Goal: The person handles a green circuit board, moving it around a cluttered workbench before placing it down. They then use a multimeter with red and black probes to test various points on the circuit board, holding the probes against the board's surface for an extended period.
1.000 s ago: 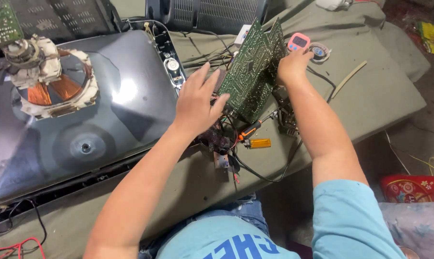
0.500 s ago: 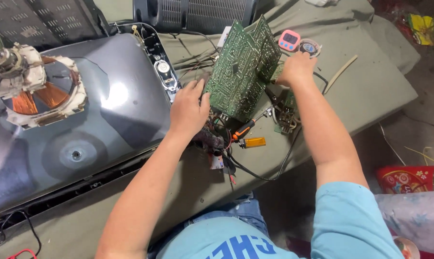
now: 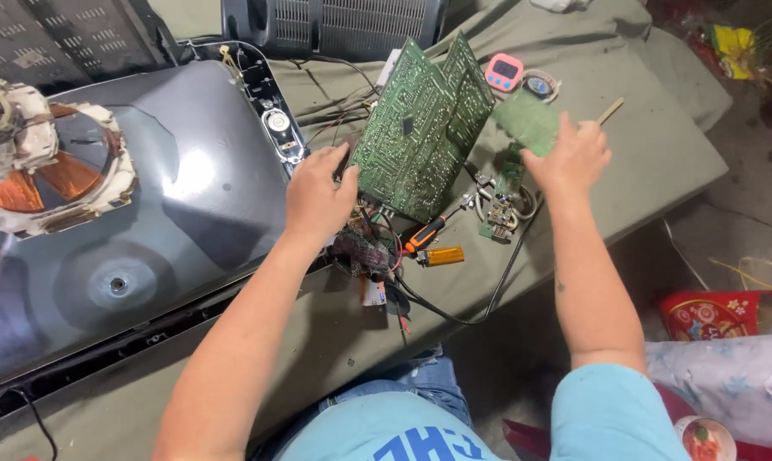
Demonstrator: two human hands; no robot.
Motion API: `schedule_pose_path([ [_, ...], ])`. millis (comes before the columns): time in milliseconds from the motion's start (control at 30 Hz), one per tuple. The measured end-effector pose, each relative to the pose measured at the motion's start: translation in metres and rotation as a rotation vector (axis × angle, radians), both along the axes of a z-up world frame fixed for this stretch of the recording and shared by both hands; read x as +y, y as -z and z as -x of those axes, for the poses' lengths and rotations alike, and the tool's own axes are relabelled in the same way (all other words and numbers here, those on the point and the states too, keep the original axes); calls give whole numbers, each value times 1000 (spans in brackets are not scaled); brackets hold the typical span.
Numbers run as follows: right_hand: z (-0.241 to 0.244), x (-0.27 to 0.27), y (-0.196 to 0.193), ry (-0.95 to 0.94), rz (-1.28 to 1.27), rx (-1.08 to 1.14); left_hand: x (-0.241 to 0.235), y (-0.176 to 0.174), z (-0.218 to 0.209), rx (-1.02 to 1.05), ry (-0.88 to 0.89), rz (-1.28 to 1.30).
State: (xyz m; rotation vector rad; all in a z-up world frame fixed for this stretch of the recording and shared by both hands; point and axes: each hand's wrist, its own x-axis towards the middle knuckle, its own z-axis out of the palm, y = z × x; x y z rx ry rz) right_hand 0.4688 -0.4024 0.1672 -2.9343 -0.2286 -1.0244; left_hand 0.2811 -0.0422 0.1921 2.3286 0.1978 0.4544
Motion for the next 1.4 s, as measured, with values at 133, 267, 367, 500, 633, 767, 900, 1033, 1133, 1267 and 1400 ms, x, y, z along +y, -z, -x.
schedule_pose_path([
  [133, -21, -43, 20, 14, 10, -171, -11, -4, -1, -62, 5, -35],
  [267, -17, -62, 26, -328, -833, 35, -17, -11, -7, -69, -18, -14],
  [367, 34, -36, 0, -556, -1548, 405, -20, -5, -26, -114, -4, -45],
  [500, 75, -21, 11, -613, -2091, 786, -24, -2, -57, -192, 35, -144],
  [633, 115, 5, 17, -799, -2139, 1002, -40, -15, -79, -202, 2, -245],
  [767, 143, 21, 34, -877, -2410, 1199, -46, -21, -86, -147, 19, -260],
  [900, 164, 31, 48, -885, -2481, 1359, -43, -17, -87, -143, 47, -260],
  [1033, 170, 44, 52, -928, -2429, 1412, -39, -30, -75, -59, 119, -216],
  [1133, 176, 52, 59, -925, -2422, 1441, -36, -39, -52, -43, 183, -283],
  [1267, 182, 63, 64, -955, -2371, 1520, -33, -40, -32, -33, 234, -183],
  [1400, 191, 73, 68, -1115, -2203, 1427, -27, -42, 0, -26, 301, 150],
])
